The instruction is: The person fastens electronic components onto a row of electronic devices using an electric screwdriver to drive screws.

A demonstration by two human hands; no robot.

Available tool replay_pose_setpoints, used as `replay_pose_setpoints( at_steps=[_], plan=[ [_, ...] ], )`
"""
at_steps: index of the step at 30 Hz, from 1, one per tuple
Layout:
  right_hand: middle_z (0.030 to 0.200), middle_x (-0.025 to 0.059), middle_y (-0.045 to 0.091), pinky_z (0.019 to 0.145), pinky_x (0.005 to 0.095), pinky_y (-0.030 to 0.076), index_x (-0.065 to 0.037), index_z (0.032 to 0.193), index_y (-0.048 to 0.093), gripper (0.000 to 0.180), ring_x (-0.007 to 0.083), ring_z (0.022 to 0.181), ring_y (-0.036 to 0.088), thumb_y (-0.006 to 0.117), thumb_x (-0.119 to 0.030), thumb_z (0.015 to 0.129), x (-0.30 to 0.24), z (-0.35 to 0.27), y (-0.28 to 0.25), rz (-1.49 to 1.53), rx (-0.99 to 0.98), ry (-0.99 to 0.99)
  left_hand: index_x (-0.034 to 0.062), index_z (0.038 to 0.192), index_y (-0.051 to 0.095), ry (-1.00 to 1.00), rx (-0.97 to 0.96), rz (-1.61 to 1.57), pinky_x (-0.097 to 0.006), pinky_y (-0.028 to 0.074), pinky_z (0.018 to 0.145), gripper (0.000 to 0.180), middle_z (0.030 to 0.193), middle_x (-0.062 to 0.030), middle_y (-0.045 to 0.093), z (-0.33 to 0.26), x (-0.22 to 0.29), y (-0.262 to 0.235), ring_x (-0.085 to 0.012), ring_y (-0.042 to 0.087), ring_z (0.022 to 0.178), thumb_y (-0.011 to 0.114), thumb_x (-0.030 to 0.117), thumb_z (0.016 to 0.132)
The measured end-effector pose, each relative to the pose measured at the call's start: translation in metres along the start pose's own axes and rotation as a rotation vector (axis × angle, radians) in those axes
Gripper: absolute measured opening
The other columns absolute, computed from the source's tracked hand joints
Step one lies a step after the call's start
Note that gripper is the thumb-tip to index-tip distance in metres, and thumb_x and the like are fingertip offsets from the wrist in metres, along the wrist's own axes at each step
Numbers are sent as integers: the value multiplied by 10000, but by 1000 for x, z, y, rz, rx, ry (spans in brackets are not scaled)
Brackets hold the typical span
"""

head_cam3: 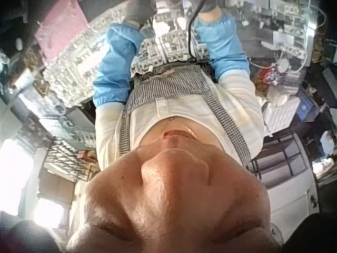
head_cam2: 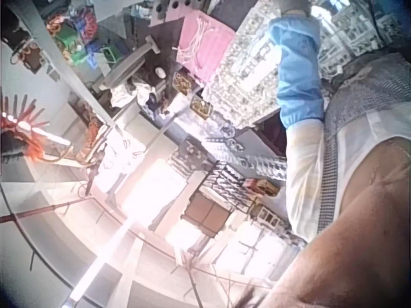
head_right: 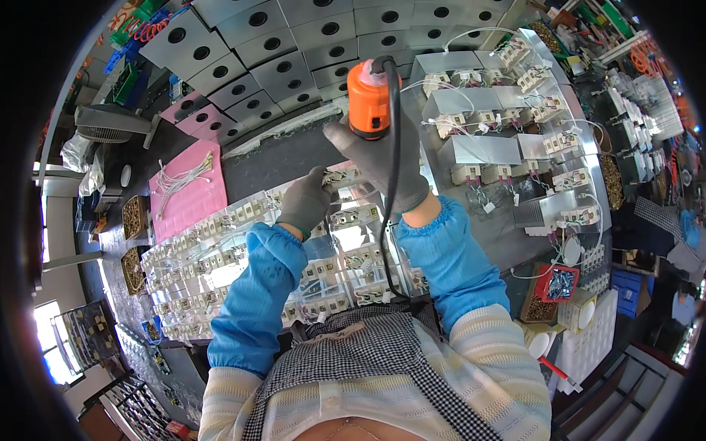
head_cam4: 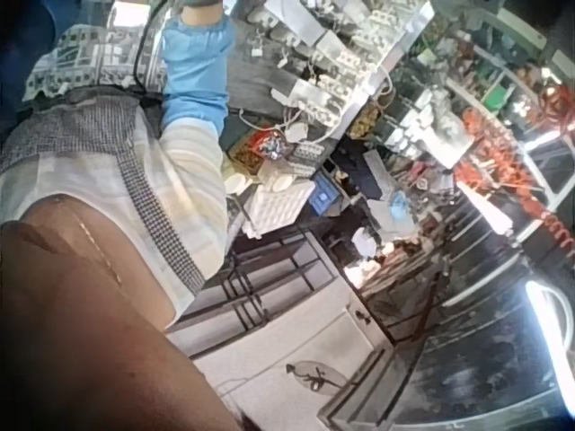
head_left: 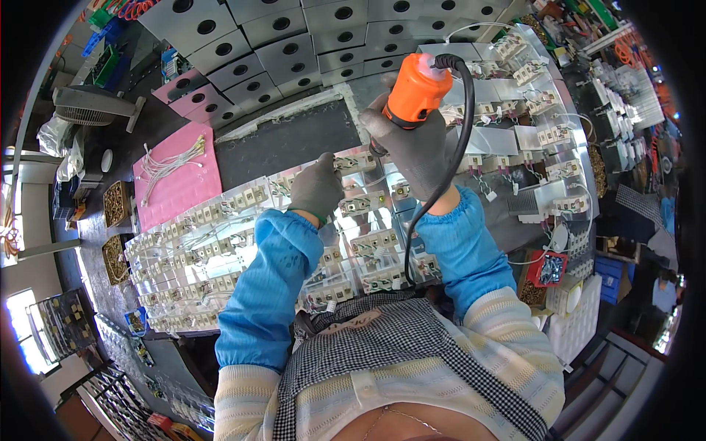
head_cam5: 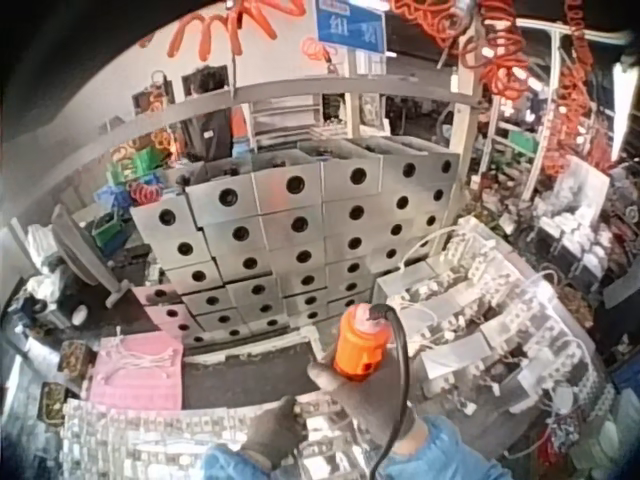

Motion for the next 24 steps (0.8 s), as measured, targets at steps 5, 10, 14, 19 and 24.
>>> replay_pose_setpoints(
  at_steps=[5, 10, 14, 19, 24],
  plan=[
    [822, 30, 669, 566, 246, 496, 2, 1246, 501, 508, 92, 632, 609, 767, -52, 816, 0, 1, 0, -52, 8, 4, 103, 1255, 587, 18, 16, 7, -493, 538, 804, 358, 1006, -202, 715, 1, 1, 1, -397, 691, 939, 598, 216, 916],
    [797, 19, 662, 582, 246, 500, 12, 1227, 509, 493, 89, 642, 608, 764, -54, 810, -6, -2, 3, -93, 6, -31, 95, 1280, 589, -6, 15, 29, -458, 543, 803, 394, 1045, -200, 710, -1, 2, -1, -377, 696, 947, 640, 197, 904],
    [795, 6, 665, 604, 249, 506, 15, 1228, 514, 499, 90, 667, 616, 750, -36, 791, -8, -1, 1, -25, 13, -6, 91, 1295, 578, 10, 4, -44, -466, 538, 812, 428, 1044, -213, 707, -1, -2, 0, -388, 691, 963, 664, 200, 890],
    [793, 0, 662, 637, 255, 520, -18, 1089, 569, 381, 96, 681, 629, 779, -81, 777, -11, -7, 4, 57, 50, 13, 77, 1348, 529, 4, -34, -80, -473, 531, 821, 510, 1040, -217, 707, -7, -7, -8, -407, 679, 994, 686, 207, 881],
    [826, 11, 663, 622, 245, 530, -19, 1211, 543, 502, 87, 697, 636, 797, -61, 780, -12, -7, 2, 50, 34, 23, 68, 1402, 490, 83, -18, -101, -455, 532, 819, 604, 1031, -200, 717, -2, -24, 0, -395, 690, 984, 715, 220, 864]
  ],
)
Point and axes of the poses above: each hand's wrist, its own z-axis towards the middle knuckle, its own y-axis out of the palm, x = y × z, the point moved 2 cm from there along z, towards the middle knuckle
